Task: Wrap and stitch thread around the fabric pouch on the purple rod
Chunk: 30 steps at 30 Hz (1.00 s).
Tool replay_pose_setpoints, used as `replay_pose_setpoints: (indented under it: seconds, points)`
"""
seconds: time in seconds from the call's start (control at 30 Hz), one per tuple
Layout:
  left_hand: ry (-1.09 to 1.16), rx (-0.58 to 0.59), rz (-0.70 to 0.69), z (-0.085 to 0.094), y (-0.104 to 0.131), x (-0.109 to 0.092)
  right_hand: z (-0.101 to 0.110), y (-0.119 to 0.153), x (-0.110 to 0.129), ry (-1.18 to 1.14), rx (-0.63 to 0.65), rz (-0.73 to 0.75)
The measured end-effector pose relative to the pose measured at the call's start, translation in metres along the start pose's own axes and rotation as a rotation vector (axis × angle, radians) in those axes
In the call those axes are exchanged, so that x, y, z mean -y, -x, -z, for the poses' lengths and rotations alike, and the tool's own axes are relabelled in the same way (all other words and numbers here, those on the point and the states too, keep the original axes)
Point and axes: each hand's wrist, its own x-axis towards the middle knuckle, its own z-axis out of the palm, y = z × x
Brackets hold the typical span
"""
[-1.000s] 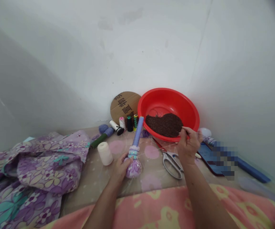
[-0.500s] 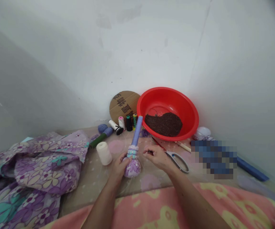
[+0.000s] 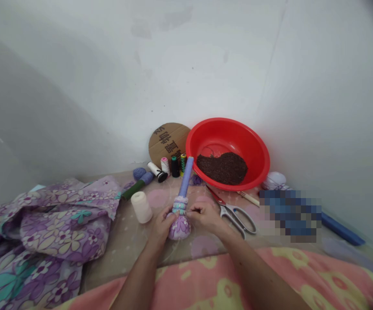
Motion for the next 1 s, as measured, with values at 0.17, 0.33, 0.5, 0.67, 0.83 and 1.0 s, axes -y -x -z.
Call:
replay_pose_setpoints:
  seconds: [0.17, 0.33, 0.5, 0.67, 0.83, 1.0]
  points:
    - [-0.028, -0.046, -0.012, -0.001, 0.002, -0.003, 0.022, 0.003, 0.019, -0.302, 0.046, -0.06]
    - [-0.023, -0.044, 0.006, -0.001, 0.002, -0.004, 0.04, 0.012, 0.021, -0.561, 0.037, -0.012]
    - [-0.041, -0.055, -0.001, 0.0, 0.003, -0.003, 0.068, 0.014, 0.018, -0.592, -0.241, 0.125]
    - [-0.038, -0.061, -0.007, 0.001, 0.002, -0.001, 0.091, 0.013, 0.013, -0.527, -0.428, 0.191]
    - [-0.018, -0.042, -0.002, 0.0, 0.002, -0.001, 0.101, 0.01, 0.008, -0.592, -0.512, 0.255]
    - [-0.024, -0.059, 0.001, 0.0, 0.002, -0.002, 0.098, 0.005, 0.005, -0.485, -0.587, 0.075]
